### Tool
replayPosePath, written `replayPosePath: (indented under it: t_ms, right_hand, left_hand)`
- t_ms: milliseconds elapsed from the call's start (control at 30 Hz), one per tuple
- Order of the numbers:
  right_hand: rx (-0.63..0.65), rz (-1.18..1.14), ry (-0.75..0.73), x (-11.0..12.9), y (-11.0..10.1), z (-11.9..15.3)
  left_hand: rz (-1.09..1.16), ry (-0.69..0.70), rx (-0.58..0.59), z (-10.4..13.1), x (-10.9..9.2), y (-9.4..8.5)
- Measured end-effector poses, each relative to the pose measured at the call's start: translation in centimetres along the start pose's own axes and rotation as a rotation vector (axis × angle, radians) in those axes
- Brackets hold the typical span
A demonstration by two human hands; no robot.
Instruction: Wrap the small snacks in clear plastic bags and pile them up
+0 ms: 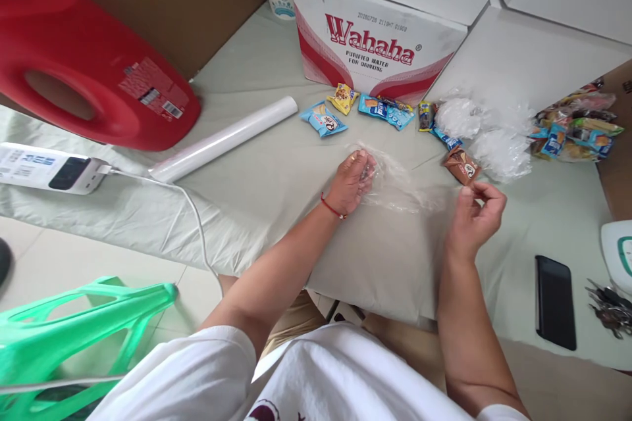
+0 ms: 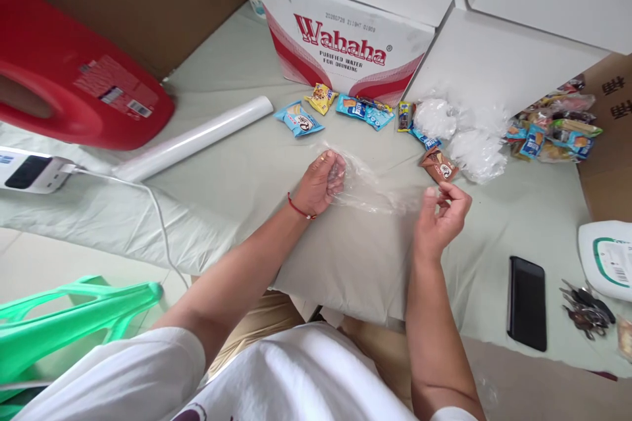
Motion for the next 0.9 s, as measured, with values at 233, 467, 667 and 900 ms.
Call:
replayPosePath:
  t_ms: [233, 467, 667, 900]
  right_hand:
    - [0.619, -0.14, 0.132, 3.0, 6.8, 2.5]
    - [0.699, -0.463, 0.747, 1.6, 1.2, 0.5]
    - [0.746, -0.618, 0.754, 0.3, 1.7, 0.2]
    - [0.789, -0.696, 0.877, 1.2, 7.3, 2.3]
  left_hand:
    - [-0.131, -0.034, 0.1, 0.6, 0.1, 0.6]
    - [-0.091, -0.069, 0.193, 0.9, -1.1, 0.5]
    - [-0.055, -0.278, 0.613, 3.2, -0.2, 2.6]
    - [-0.186, -0.333, 0.662, 3.9, 0.7, 3.2]
Point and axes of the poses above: each hand's wrist, its own z-axis away from the middle knuckle, its own y-axis out of the palm, x = y × z, the point moved 7 cm from there along -z, towards the middle knuckle, and after that the axes turned 11 degrees about -z, right-handed, at the moved point
